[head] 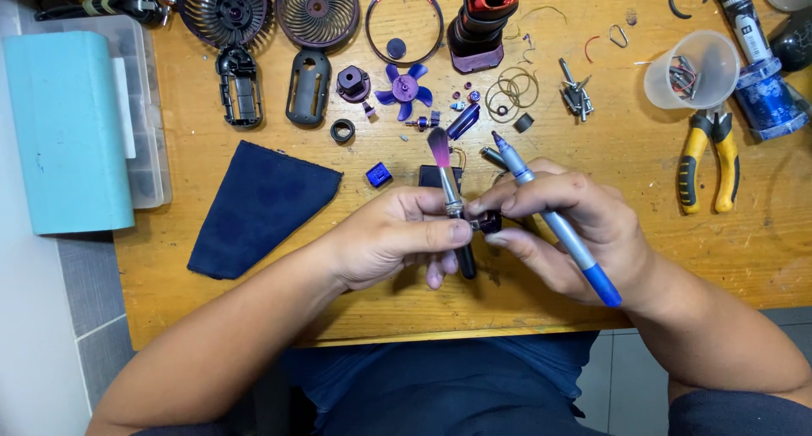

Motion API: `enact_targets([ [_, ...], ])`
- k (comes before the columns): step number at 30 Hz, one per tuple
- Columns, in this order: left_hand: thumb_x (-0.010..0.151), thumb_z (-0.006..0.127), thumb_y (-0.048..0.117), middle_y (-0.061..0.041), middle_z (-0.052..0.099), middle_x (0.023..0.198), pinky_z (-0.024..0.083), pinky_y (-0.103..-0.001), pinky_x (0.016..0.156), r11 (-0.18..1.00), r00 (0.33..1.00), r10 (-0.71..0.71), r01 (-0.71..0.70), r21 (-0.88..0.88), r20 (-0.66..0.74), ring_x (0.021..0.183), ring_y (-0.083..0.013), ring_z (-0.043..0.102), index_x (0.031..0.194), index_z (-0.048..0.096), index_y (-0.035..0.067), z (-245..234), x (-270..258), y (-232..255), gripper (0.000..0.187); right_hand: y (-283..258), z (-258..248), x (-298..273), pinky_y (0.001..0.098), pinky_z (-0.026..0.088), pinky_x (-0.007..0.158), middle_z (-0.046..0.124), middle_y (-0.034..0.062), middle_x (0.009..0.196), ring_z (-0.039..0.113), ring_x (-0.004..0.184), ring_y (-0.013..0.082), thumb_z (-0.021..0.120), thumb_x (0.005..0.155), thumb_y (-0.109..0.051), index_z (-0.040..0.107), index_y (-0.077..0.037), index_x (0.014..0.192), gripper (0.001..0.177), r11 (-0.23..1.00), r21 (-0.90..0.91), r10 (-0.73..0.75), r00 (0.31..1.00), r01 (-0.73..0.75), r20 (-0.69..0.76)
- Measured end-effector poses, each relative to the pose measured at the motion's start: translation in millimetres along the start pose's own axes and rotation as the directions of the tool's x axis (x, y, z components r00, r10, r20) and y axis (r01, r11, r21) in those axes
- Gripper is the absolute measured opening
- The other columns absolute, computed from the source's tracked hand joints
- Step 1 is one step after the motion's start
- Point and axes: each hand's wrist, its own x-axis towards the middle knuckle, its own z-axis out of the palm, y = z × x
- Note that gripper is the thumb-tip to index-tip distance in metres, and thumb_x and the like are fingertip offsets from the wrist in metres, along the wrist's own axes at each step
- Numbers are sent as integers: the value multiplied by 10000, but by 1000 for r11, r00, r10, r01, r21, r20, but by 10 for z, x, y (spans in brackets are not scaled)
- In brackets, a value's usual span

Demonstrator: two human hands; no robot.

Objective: Cleaning and repairing small electronic components using a brush, marker, and pliers on a workbench

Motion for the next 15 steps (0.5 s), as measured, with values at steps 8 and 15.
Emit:
enact_targets([
  [8, 1027, 866, 227, -8, 797, 1129, 629, -275, 880, 975, 993, 105, -113, 192, 51, 988, -110, 724, 1283, 798, 80, -23, -23, -14, 303, -35, 34, 28, 466, 676, 1121, 847, 243, 1251, 912, 1150, 330, 785, 1068, -105, 581, -82, 1253, 276, 993, -80, -86, 996, 89, 39],
  [15, 1031, 860, 237, -33, 822, 1092, 678, -265, 735, 958, 984, 170, -177, 225, 53, 853, -84, 729, 1258, 811, 30, 20, -49, 1, 312, -36, 61, 14, 444, 724, 1098, 829, 279, 1241, 901, 1165, 363, 778, 1067, -63, 593, -69, 1256, 265, 995, -58, -84, 996, 86, 34],
])
